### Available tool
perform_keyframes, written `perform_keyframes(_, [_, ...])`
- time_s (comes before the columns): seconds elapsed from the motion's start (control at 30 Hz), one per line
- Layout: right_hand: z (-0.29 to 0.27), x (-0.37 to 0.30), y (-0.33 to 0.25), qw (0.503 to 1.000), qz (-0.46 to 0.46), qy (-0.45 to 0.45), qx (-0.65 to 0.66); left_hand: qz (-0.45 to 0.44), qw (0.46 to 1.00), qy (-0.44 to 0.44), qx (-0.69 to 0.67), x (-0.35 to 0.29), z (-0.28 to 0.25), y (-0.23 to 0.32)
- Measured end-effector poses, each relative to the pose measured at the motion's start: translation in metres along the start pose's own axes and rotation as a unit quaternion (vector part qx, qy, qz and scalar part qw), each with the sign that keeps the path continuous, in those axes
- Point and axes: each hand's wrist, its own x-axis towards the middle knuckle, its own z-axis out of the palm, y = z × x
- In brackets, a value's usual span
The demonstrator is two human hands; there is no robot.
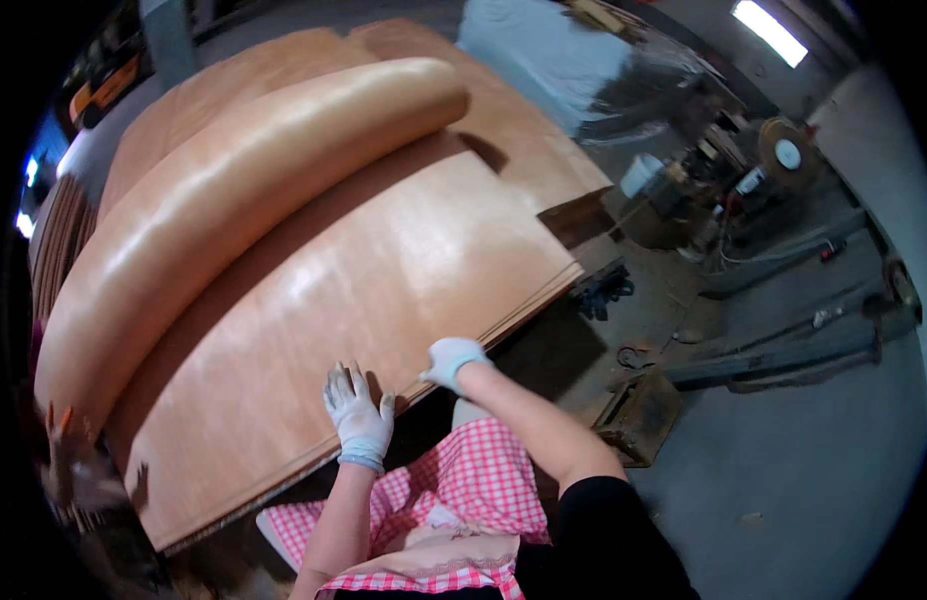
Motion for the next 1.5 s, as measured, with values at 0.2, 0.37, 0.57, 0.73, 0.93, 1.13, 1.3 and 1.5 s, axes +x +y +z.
perform_keyframes(0.2, [-0.044,-0.003,0.082,0.995,-0.052,-0.004,0.081,-0.010,0.998,-0.028,0.050,0.003,-0.002,-0.003])
perform_keyframes(0.37, [-0.088,-0.005,0.245,0.991,0.102,0.084,-0.007,-0.012,0.996,-0.052,0.068,0.001,0.001,0.000])
perform_keyframes(0.57, [-0.075,0.030,0.306,0.969,0.210,0.121,0.038,-0.010,0.994,-0.052,0.094,-0.002,-0.003,-0.002])
perform_keyframes(0.73, [-0.021,0.032,0.358,0.835,0.395,0.293,0.247,0.000,0.996,-0.056,0.070,0.003,0.004,0.011])
perform_keyframes(0.93, [-0.008,-0.008,0.231,0.817,0.141,0.477,0.292,-0.062,0.994,0.007,-0.092,-0.019,-0.007,0.006])
perform_keyframes(1.13, [0.003,-0.114,0.012,0.836,-0.158,0.282,0.443,0.089,0.931,0.103,-0.338,-0.038,-0.051,0.059])
perform_keyframes(1.3, [0.024,-0.157,-0.102,0.792,-0.289,0.139,0.520,0.068,0.845,0.104,-0.521,-0.080,-0.083,0.022])
perform_keyframes(1.5, [0.017,-0.138,-0.164,0.895,-0.263,0.115,0.341,-0.194,0.723,0.227,-0.624,-0.134,-0.095,-0.088])
